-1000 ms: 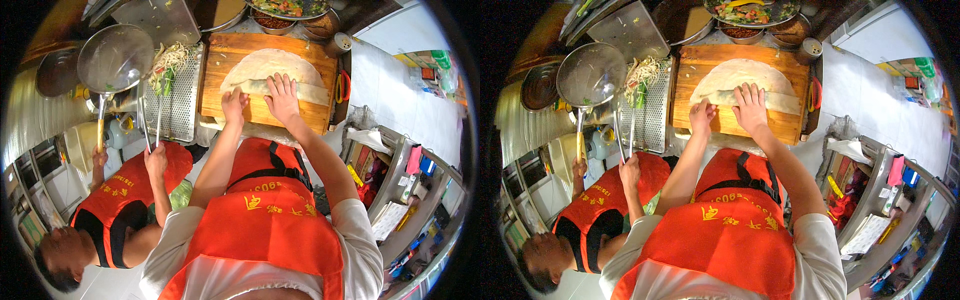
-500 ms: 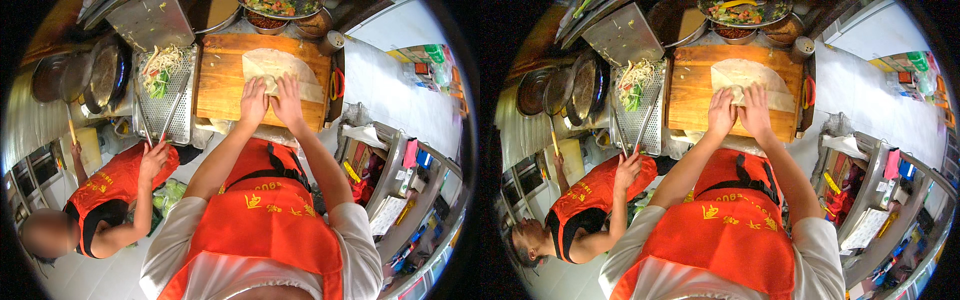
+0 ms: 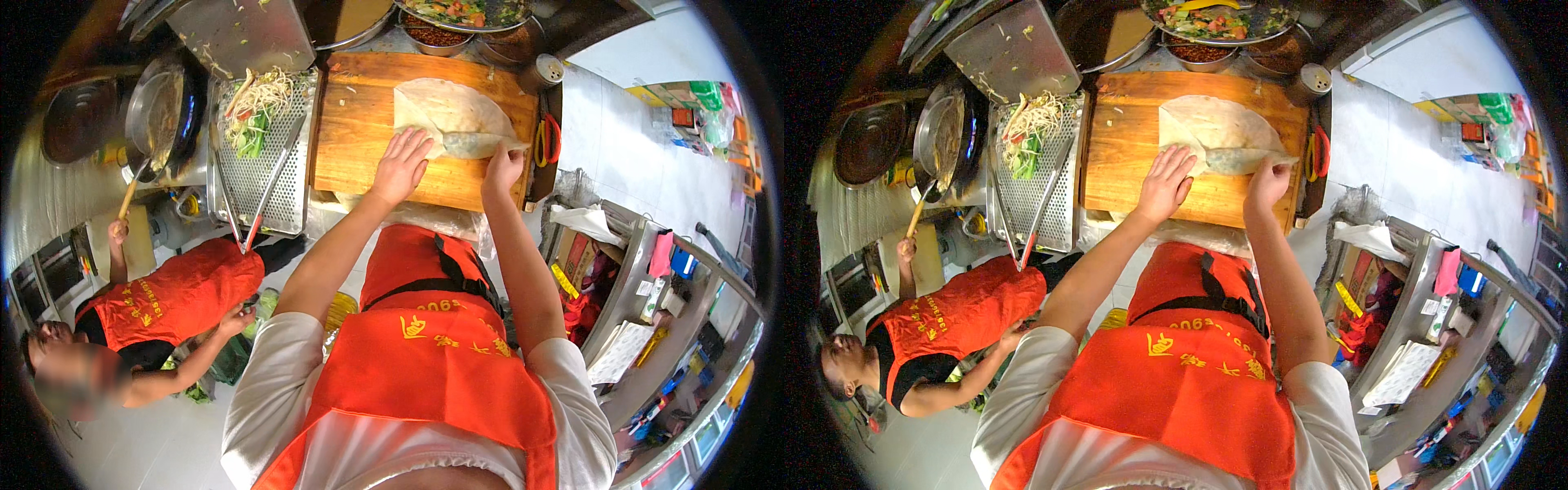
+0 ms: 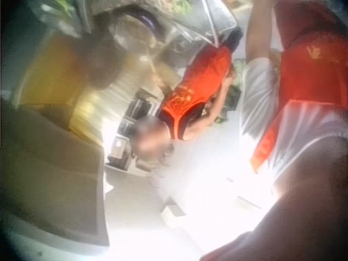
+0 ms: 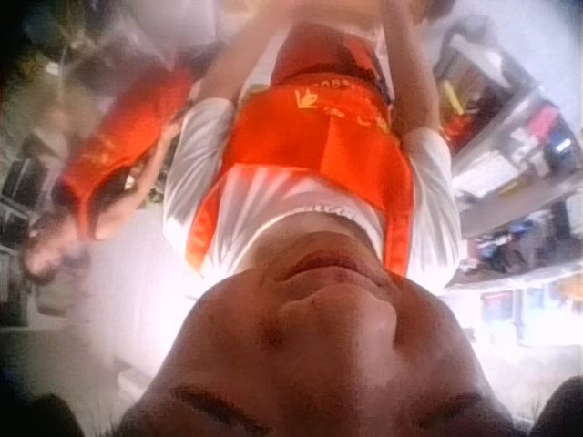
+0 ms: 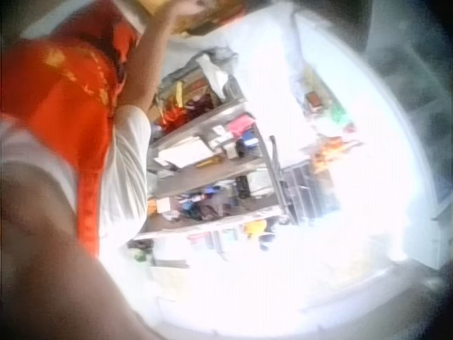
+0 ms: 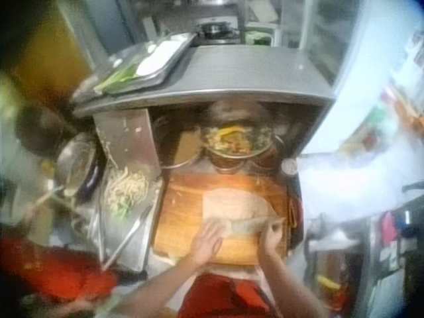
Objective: The person scoops mixed vegetables onto a thin sheet, folds it into a wrap, and places it into a paper wrapper and plastic bag. The person repeats this process for a second wrap, then staples the bag closed.
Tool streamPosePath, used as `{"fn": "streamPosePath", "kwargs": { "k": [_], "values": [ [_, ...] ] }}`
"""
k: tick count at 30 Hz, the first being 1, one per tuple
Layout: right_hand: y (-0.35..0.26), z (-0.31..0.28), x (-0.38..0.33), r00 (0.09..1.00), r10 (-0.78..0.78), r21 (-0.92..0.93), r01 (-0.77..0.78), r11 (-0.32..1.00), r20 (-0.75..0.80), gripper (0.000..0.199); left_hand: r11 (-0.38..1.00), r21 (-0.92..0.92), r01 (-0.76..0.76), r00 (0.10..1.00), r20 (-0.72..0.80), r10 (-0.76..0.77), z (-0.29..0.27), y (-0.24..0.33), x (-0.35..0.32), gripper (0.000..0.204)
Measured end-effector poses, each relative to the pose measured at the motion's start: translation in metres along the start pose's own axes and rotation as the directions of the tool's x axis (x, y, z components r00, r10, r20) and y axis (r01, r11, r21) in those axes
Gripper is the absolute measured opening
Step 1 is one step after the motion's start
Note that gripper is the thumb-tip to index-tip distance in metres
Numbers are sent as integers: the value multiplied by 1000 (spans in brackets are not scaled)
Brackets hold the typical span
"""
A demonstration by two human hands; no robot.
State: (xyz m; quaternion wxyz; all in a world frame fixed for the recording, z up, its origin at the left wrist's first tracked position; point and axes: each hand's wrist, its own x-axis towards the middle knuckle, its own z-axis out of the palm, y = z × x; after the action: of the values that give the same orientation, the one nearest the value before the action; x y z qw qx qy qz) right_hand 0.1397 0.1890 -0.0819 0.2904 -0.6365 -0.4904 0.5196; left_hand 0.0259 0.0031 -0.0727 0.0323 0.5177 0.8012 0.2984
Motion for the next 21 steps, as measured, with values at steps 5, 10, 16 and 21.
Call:
{"fn": "streamPosePath", "kwargs": {
  "k": [5, 10, 16, 21],
  "values": [
    [-21, 3, -41, 473, -638, -180, 865, 468, 608, 20, 1000, -6, -15, 1000, -14, 15, 1, -6, -2, 47],
    [-21, 5, -41, 86, -597, 36, 981, 190, 797, 38, 971, -204, 128, 988, -58, -142, 0, 2, 0, 53],
    [-31, 9, -25, -32, -525, 77, 995, 64, 850, 47, 995, -58, 76, 997, 29, -74, -22, 8, 12, 55],
    [-28, 19, -14, -28, -469, 46, 999, 26, 883, 44, 997, 49, -66, 998, 27, 64, -19, -10, 22, 46]
  ]
}}
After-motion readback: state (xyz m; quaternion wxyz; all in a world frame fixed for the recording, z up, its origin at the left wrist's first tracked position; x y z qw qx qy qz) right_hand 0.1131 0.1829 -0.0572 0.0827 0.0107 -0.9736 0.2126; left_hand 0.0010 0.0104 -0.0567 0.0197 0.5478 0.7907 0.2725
